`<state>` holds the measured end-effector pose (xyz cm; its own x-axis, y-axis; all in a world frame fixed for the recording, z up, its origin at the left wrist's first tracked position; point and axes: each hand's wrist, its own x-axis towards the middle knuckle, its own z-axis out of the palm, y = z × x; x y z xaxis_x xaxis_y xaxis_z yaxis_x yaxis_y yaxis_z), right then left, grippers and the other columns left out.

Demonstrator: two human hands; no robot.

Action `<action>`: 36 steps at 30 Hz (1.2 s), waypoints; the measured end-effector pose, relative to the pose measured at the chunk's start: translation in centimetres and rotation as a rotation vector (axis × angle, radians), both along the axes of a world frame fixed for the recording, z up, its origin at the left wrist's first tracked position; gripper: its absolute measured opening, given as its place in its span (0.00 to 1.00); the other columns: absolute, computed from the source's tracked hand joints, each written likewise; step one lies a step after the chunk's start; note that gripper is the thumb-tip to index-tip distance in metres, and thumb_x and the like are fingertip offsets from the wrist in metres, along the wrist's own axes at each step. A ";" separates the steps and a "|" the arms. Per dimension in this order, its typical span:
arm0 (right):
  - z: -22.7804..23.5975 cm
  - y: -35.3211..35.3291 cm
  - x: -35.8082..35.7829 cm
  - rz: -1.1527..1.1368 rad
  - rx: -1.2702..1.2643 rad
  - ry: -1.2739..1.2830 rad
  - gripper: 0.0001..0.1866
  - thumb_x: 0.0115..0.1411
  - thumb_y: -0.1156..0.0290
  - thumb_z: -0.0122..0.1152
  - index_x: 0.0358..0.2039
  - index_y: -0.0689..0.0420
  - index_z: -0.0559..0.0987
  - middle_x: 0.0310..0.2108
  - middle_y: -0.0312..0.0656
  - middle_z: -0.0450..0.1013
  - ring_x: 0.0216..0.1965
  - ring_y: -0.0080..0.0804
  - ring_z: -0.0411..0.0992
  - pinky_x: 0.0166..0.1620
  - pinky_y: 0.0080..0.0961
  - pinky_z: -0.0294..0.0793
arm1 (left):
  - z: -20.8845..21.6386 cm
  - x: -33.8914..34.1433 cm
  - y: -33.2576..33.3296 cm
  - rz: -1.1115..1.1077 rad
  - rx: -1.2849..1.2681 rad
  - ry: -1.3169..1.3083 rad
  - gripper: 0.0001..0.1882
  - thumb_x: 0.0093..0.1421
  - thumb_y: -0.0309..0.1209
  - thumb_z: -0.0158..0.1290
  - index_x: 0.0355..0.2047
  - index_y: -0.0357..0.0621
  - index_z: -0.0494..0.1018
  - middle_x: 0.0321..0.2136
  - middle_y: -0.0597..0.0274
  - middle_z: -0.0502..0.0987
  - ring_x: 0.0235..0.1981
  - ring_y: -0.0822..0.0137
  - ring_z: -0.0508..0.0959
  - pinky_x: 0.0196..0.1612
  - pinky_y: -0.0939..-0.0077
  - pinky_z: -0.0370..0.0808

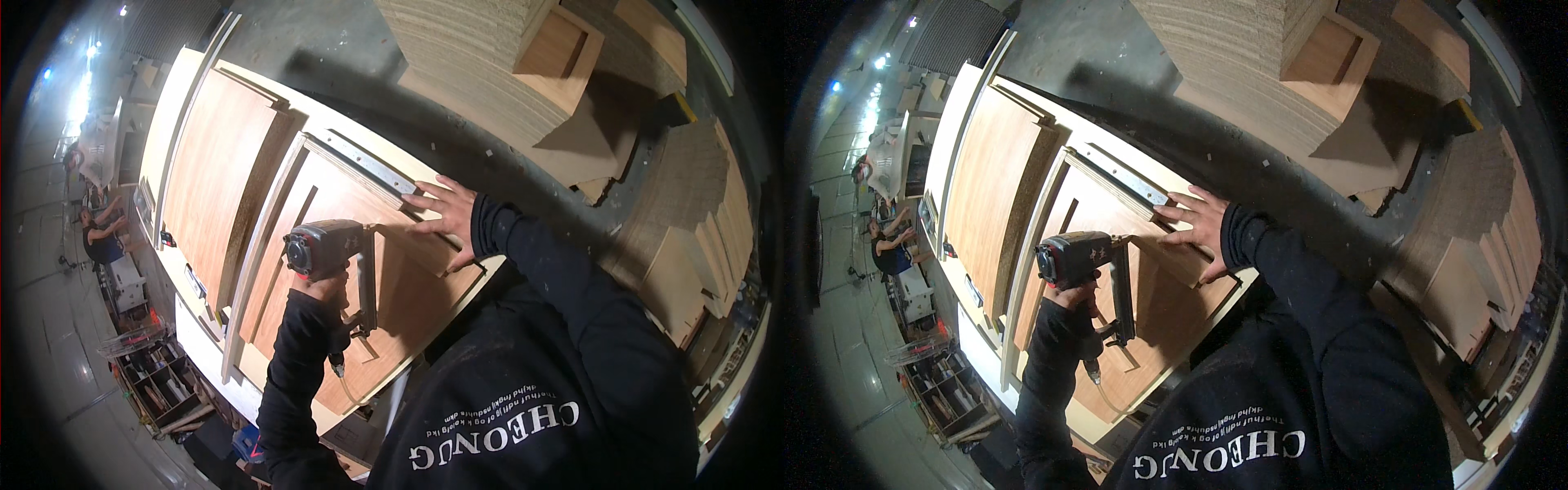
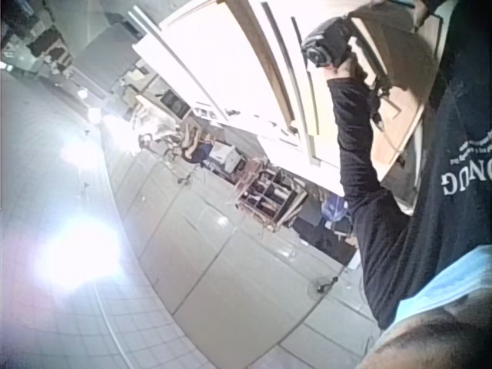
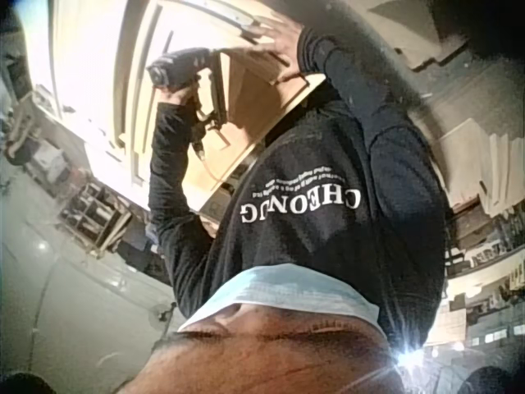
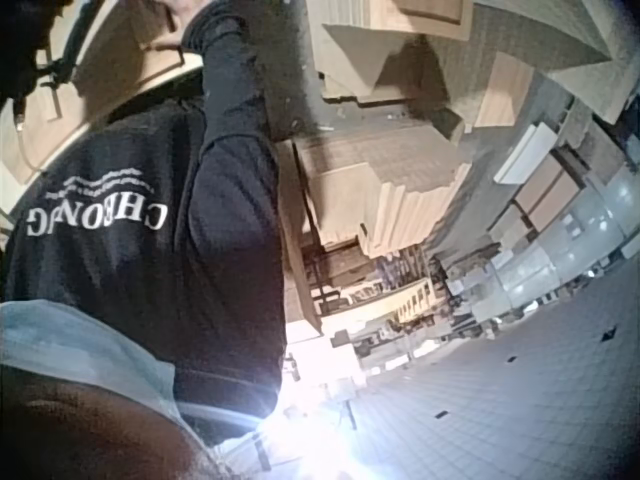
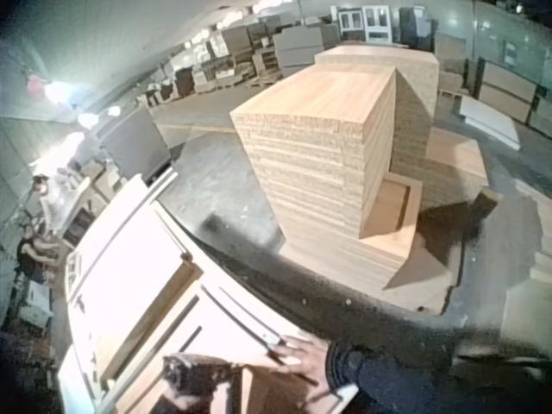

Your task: The person taps a wooden frame with a hammer and stacks it onto a pile. The person then positions wooden strips onto a panel and fastens them using a pneumatic nail gun.

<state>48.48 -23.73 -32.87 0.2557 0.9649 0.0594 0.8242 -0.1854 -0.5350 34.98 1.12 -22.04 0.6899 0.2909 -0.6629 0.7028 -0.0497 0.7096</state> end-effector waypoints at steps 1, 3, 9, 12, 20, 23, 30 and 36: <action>-0.1 0.0 0.0 -0.002 0.019 -0.009 0.45 0.31 0.37 0.63 0.52 0.40 0.65 0.61 0.45 0.44 0.61 0.48 0.41 0.60 0.49 0.37 | 0.2 0.1 -0.2 0.000 0.000 0.001 0.09 0.49 0.24 0.50 0.32 0.41 0.70 0.14 0.65 0.68 0.11 0.71 0.68 0.11 0.77 0.65; -0.1 0.0 0.0 -0.001 0.018 -0.012 0.45 0.31 0.37 0.62 0.52 0.40 0.65 0.61 0.45 0.45 0.61 0.48 0.41 0.60 0.49 0.37 | 0.8 0.6 -0.7 -0.003 0.033 0.056 0.08 0.49 0.25 0.51 0.32 0.42 0.70 0.14 0.66 0.68 0.11 0.72 0.68 0.11 0.77 0.65; -0.3 0.0 0.0 0.004 0.010 -0.005 0.44 0.30 0.37 0.62 0.51 0.40 0.67 0.61 0.46 0.45 0.62 0.47 0.40 0.60 0.49 0.37 | 0.8 0.9 -0.9 -0.090 0.104 0.063 0.09 0.48 0.25 0.52 0.32 0.44 0.70 0.16 0.67 0.69 0.12 0.73 0.68 0.13 0.78 0.65; -0.6 0.0 0.3 -0.002 0.007 0.007 0.43 0.29 0.39 0.64 0.49 0.42 0.69 0.61 0.46 0.45 0.62 0.47 0.40 0.60 0.48 0.37 | 1.0 1.0 -1.2 -0.057 0.094 0.027 0.09 0.48 0.25 0.51 0.32 0.43 0.70 0.16 0.68 0.69 0.13 0.73 0.68 0.14 0.79 0.64; -0.9 -0.5 0.2 -0.012 0.084 0.062 0.40 0.29 0.44 0.65 0.47 0.45 0.72 0.60 0.44 0.45 0.62 0.45 0.41 0.61 0.48 0.38 | 1.7 2.9 -2.2 -0.027 -0.036 0.016 0.10 0.48 0.27 0.51 0.32 0.41 0.69 0.15 0.67 0.68 0.13 0.75 0.67 0.16 0.80 0.64; -1.3 -0.6 0.1 -0.005 0.110 0.073 0.39 0.29 0.45 0.64 0.46 0.46 0.72 0.61 0.43 0.44 0.62 0.45 0.40 0.60 0.49 0.38 | 1.3 3.1 -2.4 -0.031 -0.034 -0.002 0.09 0.48 0.27 0.51 0.32 0.40 0.69 0.15 0.68 0.68 0.13 0.74 0.66 0.16 0.80 0.64; -1.7 -0.2 0.0 0.005 0.119 0.064 0.39 0.29 0.45 0.63 0.46 0.45 0.72 0.61 0.44 0.44 0.62 0.46 0.39 0.60 0.50 0.38 | 1.3 3.5 -2.0 -0.049 0.003 0.011 0.08 0.49 0.27 0.51 0.32 0.41 0.69 0.14 0.68 0.67 0.12 0.74 0.66 0.15 0.79 0.63; -1.3 -0.4 0.0 0.005 0.055 0.009 0.40 0.29 0.46 0.62 0.48 0.43 0.70 0.61 0.44 0.44 0.62 0.46 0.40 0.60 0.51 0.38 | 0.3 4.2 -2.1 -0.136 0.070 0.035 0.09 0.48 0.28 0.54 0.30 0.42 0.69 0.12 0.67 0.67 0.11 0.73 0.66 0.13 0.78 0.63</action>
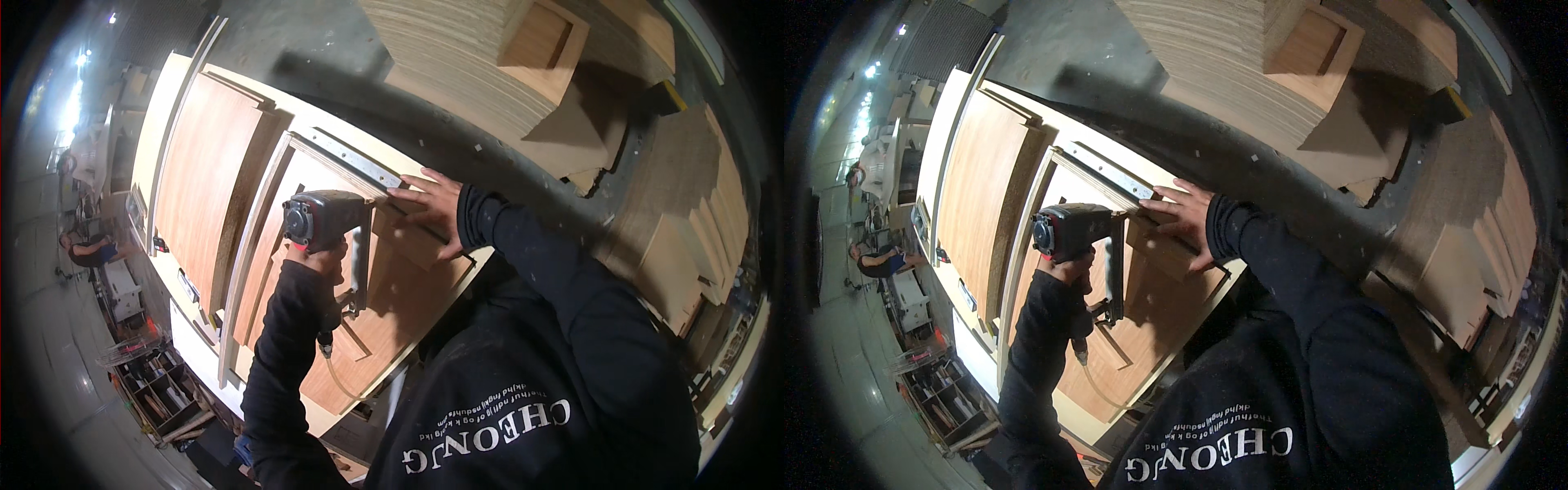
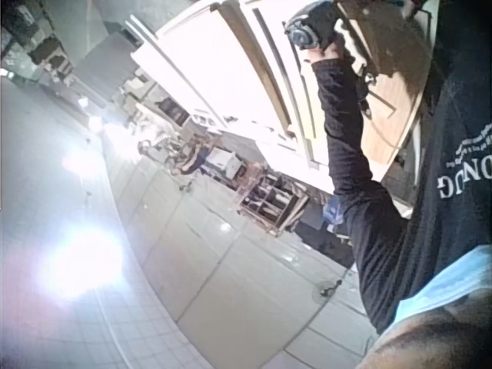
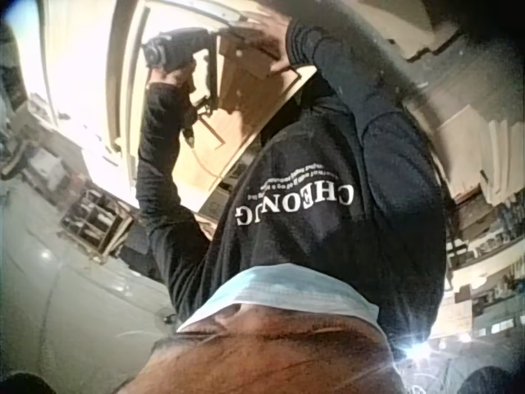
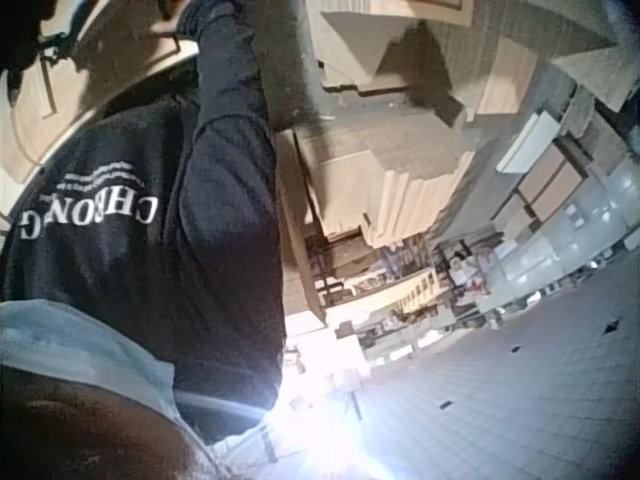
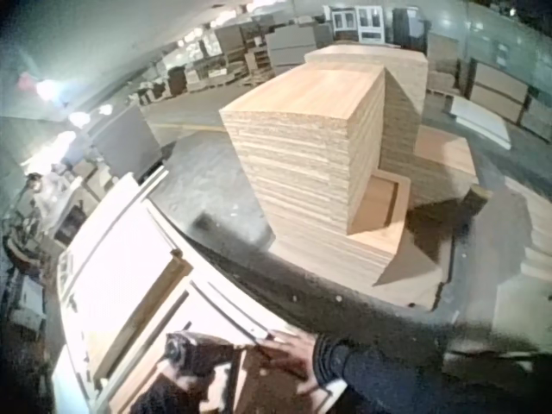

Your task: The person taps a wooden frame with a hammer and stacks it onto a pile. The person then positions wooden strips onto a panel and fastens them using a pneumatic nail gun.

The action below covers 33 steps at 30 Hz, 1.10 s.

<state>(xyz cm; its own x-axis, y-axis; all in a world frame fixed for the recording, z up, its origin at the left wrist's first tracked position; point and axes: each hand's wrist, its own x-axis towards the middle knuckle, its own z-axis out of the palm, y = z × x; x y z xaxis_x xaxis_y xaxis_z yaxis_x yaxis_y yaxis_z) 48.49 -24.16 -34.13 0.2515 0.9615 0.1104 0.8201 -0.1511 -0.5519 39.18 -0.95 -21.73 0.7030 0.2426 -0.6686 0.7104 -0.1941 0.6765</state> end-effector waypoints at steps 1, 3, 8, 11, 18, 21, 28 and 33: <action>0.0 -0.1 0.1 -0.003 -0.003 0.004 0.40 0.30 0.46 0.63 0.48 0.42 0.70 0.61 0.43 0.44 0.62 0.46 0.40 0.60 0.50 0.38 | 0.2 -0.2 0.0 0.001 0.004 -0.003 0.09 0.48 0.28 0.54 0.30 0.42 0.69 0.12 0.67 0.67 0.11 0.73 0.66 0.13 0.78 0.63; 0.1 -0.1 0.2 -0.007 -0.002 0.008 0.39 0.30 0.46 0.63 0.48 0.42 0.70 0.61 0.43 0.44 0.62 0.46 0.40 0.60 0.50 0.38 | 0.4 -1.0 0.0 0.051 -0.079 -0.032 0.08 0.48 0.28 0.54 0.30 0.42 0.69 0.13 0.67 0.67 0.11 0.74 0.67 0.13 0.78 0.64; -0.1 0.4 0.0 -0.001 -0.050 -0.040 0.45 0.28 0.46 0.67 0.52 0.38 0.65 0.61 0.42 0.44 0.62 0.45 0.39 0.60 0.49 0.37 | 0.5 -4.9 -0.9 0.178 -0.174 -0.146 0.13 0.46 0.26 0.53 0.35 0.42 0.70 0.20 0.65 0.71 0.15 0.72 0.71 0.16 0.79 0.69; -0.1 0.3 -0.4 -0.028 -0.016 -0.031 0.47 0.27 0.45 0.68 0.53 0.36 0.63 0.61 0.42 0.43 0.62 0.44 0.40 0.61 0.49 0.36 | 0.4 -7.0 -2.3 0.089 -0.090 -0.124 0.13 0.45 0.24 0.54 0.34 0.41 0.70 0.21 0.64 0.72 0.18 0.71 0.72 0.18 0.79 0.69; 0.5 0.4 -0.3 -0.013 -0.114 -0.068 0.43 0.32 0.41 0.62 0.53 0.32 0.63 0.62 0.41 0.42 0.62 0.42 0.40 0.62 0.45 0.34 | 1.2 -8.8 -5.3 0.030 -0.003 -0.008 0.12 0.42 0.22 0.54 0.31 0.40 0.70 0.19 0.65 0.72 0.18 0.70 0.73 0.21 0.76 0.71; 0.5 0.3 -0.3 -0.015 -0.108 -0.070 0.43 0.32 0.41 0.62 0.53 0.32 0.63 0.62 0.41 0.42 0.62 0.42 0.40 0.62 0.45 0.34 | 1.4 -8.9 -5.4 0.008 -0.006 0.040 0.13 0.44 0.23 0.54 0.33 0.39 0.70 0.21 0.64 0.72 0.19 0.71 0.72 0.23 0.78 0.70; 0.0 0.2 -0.4 -0.033 0.004 -0.007 0.40 0.33 0.44 0.64 0.50 0.37 0.66 0.61 0.44 0.45 0.62 0.45 0.41 0.61 0.48 0.36 | 1.1 -9.2 -5.5 -0.056 0.007 -0.001 0.14 0.47 0.25 0.54 0.36 0.37 0.69 0.23 0.63 0.73 0.20 0.72 0.72 0.23 0.78 0.70; 0.1 0.3 -0.4 -0.030 -0.033 -0.029 0.41 0.33 0.41 0.62 0.51 0.35 0.65 0.61 0.43 0.44 0.62 0.44 0.41 0.61 0.47 0.35 | 0.4 -9.3 -5.1 -0.170 0.080 -0.030 0.15 0.48 0.26 0.53 0.38 0.37 0.69 0.26 0.62 0.74 0.25 0.69 0.74 0.27 0.76 0.72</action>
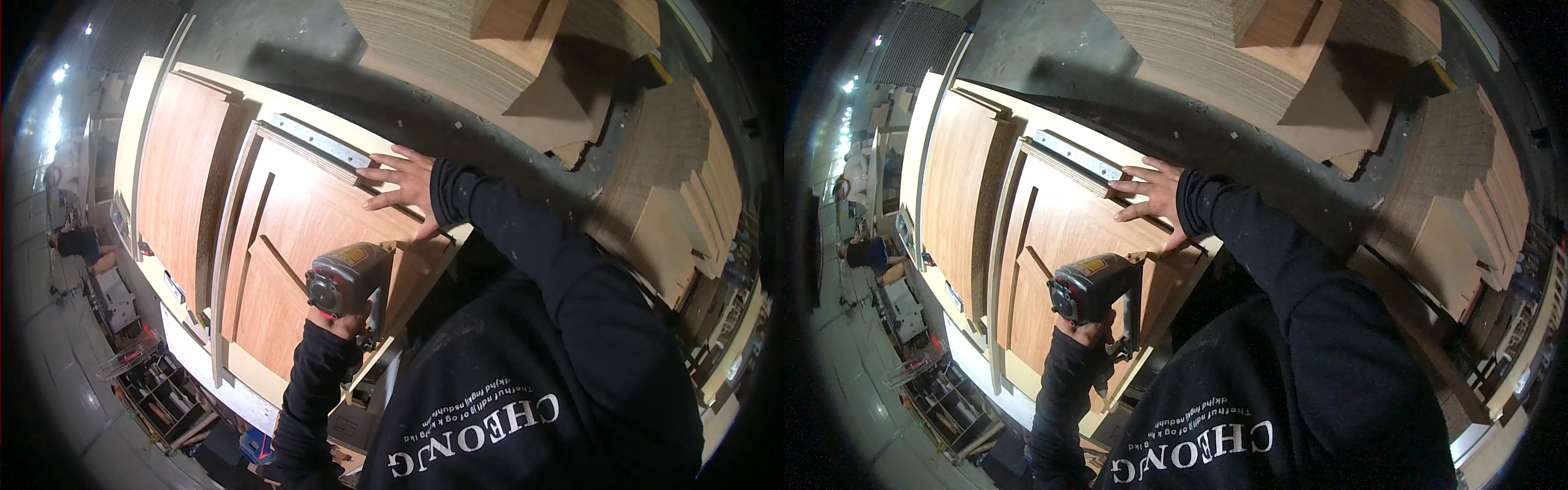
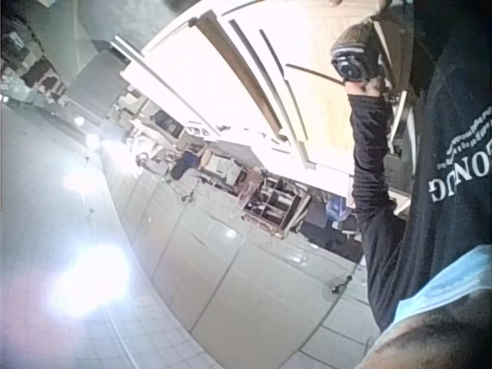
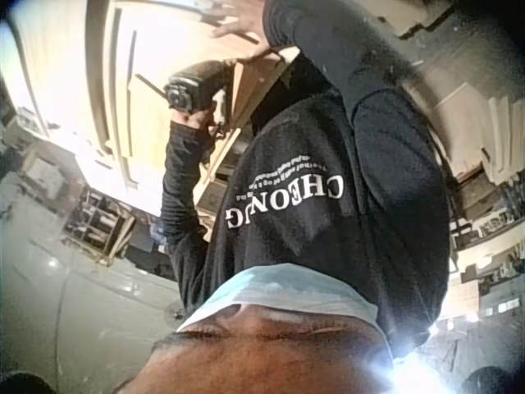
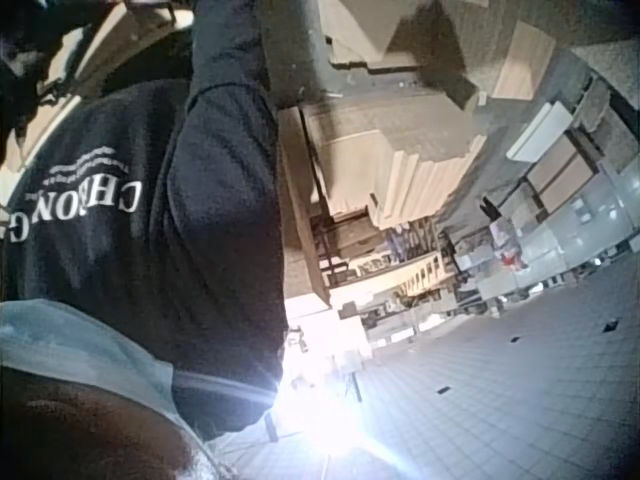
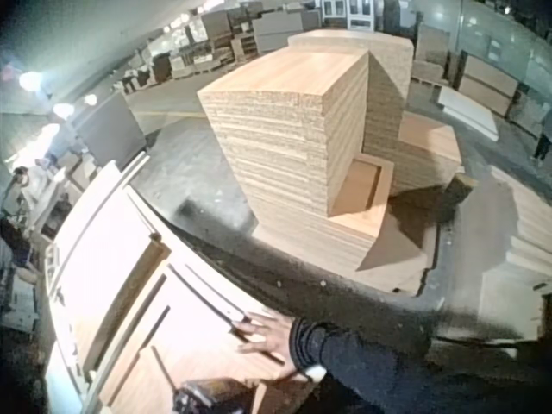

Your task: The person taps a wooden frame with a hammer and stacks it onto a pile. The person then positions wooden strips onto a panel and fastens them using a pneumatic nail gun.

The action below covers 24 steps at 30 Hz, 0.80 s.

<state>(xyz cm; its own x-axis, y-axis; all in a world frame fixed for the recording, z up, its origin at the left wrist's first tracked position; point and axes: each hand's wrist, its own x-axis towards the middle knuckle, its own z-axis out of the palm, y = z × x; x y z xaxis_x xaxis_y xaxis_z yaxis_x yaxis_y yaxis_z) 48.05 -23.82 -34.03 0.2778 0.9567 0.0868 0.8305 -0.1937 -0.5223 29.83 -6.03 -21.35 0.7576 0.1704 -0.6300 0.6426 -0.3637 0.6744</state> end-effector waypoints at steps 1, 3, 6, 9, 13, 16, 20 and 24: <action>0.1 0.0 0.0 0.003 -0.046 -0.021 0.42 0.33 0.37 0.60 0.52 0.33 0.64 0.62 0.41 0.42 0.62 0.42 0.40 0.62 0.45 0.34 | -0.2 0.1 0.0 -0.076 0.050 -0.088 0.15 0.48 0.26 0.54 0.38 0.37 0.69 0.28 0.61 0.75 0.26 0.68 0.74 0.29 0.76 0.72; 0.1 -0.1 0.0 0.002 -0.032 -0.023 0.42 0.33 0.37 0.60 0.53 0.33 0.64 0.62 0.41 0.42 0.62 0.42 0.40 0.62 0.45 0.34 | 0.0 0.3 0.0 -0.072 0.060 0.010 0.16 0.48 0.27 0.54 0.39 0.37 0.69 0.30 0.60 0.75 0.29 0.68 0.74 0.31 0.76 0.72; 0.1 0.0 0.1 0.012 -0.043 -0.031 0.42 0.33 0.38 0.60 0.53 0.33 0.63 0.62 0.42 0.43 0.62 0.43 0.40 0.62 0.45 0.35 | 0.3 0.5 0.0 -0.112 0.066 0.069 0.17 0.48 0.27 0.54 0.39 0.38 0.69 0.32 0.59 0.75 0.32 0.67 0.75 0.34 0.76 0.72; -0.2 -0.1 0.2 0.015 0.003 0.006 0.42 0.31 0.43 0.63 0.52 0.34 0.64 0.61 0.43 0.44 0.62 0.44 0.40 0.61 0.47 0.36 | -0.2 0.2 -0.1 -0.101 0.022 -0.033 0.18 0.47 0.24 0.53 0.41 0.40 0.68 0.30 0.60 0.74 0.29 0.68 0.74 0.30 0.76 0.72; -0.4 0.0 0.1 0.004 0.003 0.022 0.45 0.29 0.45 0.67 0.52 0.33 0.63 0.61 0.42 0.43 0.62 0.45 0.39 0.61 0.48 0.36 | 1.3 1.4 -0.9 0.028 -0.054 0.039 0.18 0.46 0.22 0.53 0.41 0.39 0.68 0.28 0.62 0.74 0.26 0.70 0.74 0.29 0.77 0.71; -0.7 0.1 0.1 0.004 -0.020 -0.015 0.46 0.28 0.42 0.67 0.53 0.31 0.62 0.62 0.41 0.42 0.62 0.45 0.39 0.61 0.47 0.36 | 1.7 2.6 -1.7 0.129 -0.123 0.051 0.16 0.46 0.23 0.52 0.38 0.37 0.70 0.27 0.62 0.75 0.26 0.71 0.74 0.29 0.78 0.71; -1.2 0.4 0.1 -0.002 -0.004 -0.080 0.47 0.28 0.41 0.67 0.53 0.28 0.60 0.62 0.40 0.42 0.62 0.44 0.39 0.61 0.47 0.36 | 0.3 3.4 -1.5 0.017 -0.099 -0.020 0.14 0.46 0.23 0.52 0.36 0.39 0.70 0.24 0.63 0.74 0.23 0.71 0.73 0.26 0.78 0.70; -1.9 0.3 -0.1 -0.019 0.018 -0.078 0.48 0.26 0.43 0.69 0.53 0.27 0.60 0.62 0.39 0.42 0.62 0.44 0.39 0.61 0.46 0.36 | -0.6 3.5 -1.4 -0.087 -0.027 -0.085 0.13 0.46 0.23 0.52 0.35 0.42 0.69 0.19 0.65 0.71 0.18 0.71 0.72 0.20 0.77 0.69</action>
<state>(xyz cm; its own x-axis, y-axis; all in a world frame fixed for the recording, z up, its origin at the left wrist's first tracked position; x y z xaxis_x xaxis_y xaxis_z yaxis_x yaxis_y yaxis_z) 47.92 -23.49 -35.94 0.2877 0.9493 0.1263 0.8649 -0.2010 -0.4600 33.33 -7.39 -21.93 0.8198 0.0856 -0.5662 0.5493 -0.3968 0.7354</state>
